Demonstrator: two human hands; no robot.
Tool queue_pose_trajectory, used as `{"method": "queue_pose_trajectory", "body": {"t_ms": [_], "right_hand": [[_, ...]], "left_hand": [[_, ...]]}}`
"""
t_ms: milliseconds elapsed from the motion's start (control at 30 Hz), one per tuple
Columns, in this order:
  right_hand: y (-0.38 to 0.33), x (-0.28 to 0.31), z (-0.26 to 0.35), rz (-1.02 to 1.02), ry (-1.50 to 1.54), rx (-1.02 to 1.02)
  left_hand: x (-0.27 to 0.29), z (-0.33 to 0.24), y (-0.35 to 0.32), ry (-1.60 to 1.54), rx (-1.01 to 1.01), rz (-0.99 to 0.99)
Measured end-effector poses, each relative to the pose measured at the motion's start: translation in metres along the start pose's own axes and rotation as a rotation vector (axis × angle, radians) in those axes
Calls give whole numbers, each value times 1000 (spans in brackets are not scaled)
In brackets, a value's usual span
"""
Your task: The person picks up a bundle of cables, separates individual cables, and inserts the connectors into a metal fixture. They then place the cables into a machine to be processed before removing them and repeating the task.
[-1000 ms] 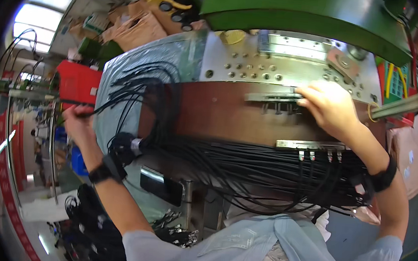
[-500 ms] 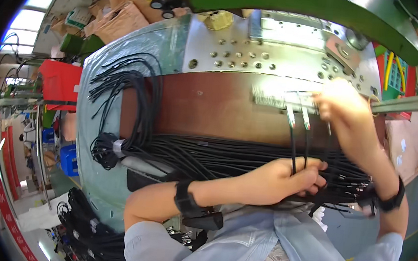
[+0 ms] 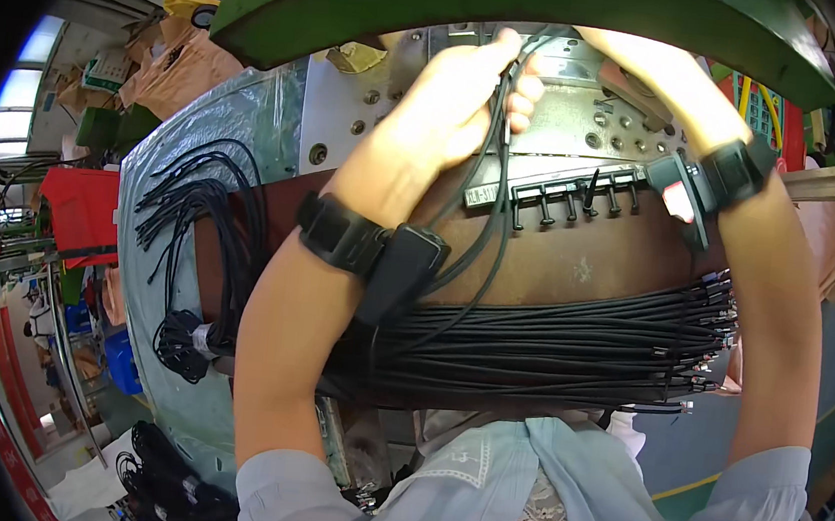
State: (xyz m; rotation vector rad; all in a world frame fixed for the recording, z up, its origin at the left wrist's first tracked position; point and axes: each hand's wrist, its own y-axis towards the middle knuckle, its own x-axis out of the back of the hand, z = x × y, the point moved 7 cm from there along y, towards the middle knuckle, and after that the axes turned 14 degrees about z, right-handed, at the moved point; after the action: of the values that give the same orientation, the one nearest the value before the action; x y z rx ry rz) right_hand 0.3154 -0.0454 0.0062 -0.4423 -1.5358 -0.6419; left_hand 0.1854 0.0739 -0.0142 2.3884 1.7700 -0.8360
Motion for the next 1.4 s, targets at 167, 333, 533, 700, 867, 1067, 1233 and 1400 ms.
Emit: {"method": "queue_pose_trajectory", "body": {"t_ms": [167, 333, 533, 700, 867, 1067, 1233, 1400], "right_hand": [[-38, 13, 33, -233, -110, 165], [-47, 16, 36, -260, -29, 201], [-40, -8, -14, 105, 307, -170], [-45, 27, 8, -61, 327, -28], [-197, 83, 5, -63, 571, 4], [-458, -61, -55, -245, 1164, -1080], [-472, -142, -14, -92, 1422, -1059], [-462, -138, -27, -46, 1326, -999]], "left_hand": [[-10, -57, -26, 1997, -525, -540], [-7, -40, -12, 2117, -1039, -403], [25, -29, 3, 2063, -817, -359], [5, -48, -10, 1875, -596, -357], [-39, -28, -138, 854, -230, -166], [-32, 198, -282, 911, 812, 30], [-1, 221, -312, 1076, 338, -614], [1, 193, -295, 1107, 224, -605]]}}
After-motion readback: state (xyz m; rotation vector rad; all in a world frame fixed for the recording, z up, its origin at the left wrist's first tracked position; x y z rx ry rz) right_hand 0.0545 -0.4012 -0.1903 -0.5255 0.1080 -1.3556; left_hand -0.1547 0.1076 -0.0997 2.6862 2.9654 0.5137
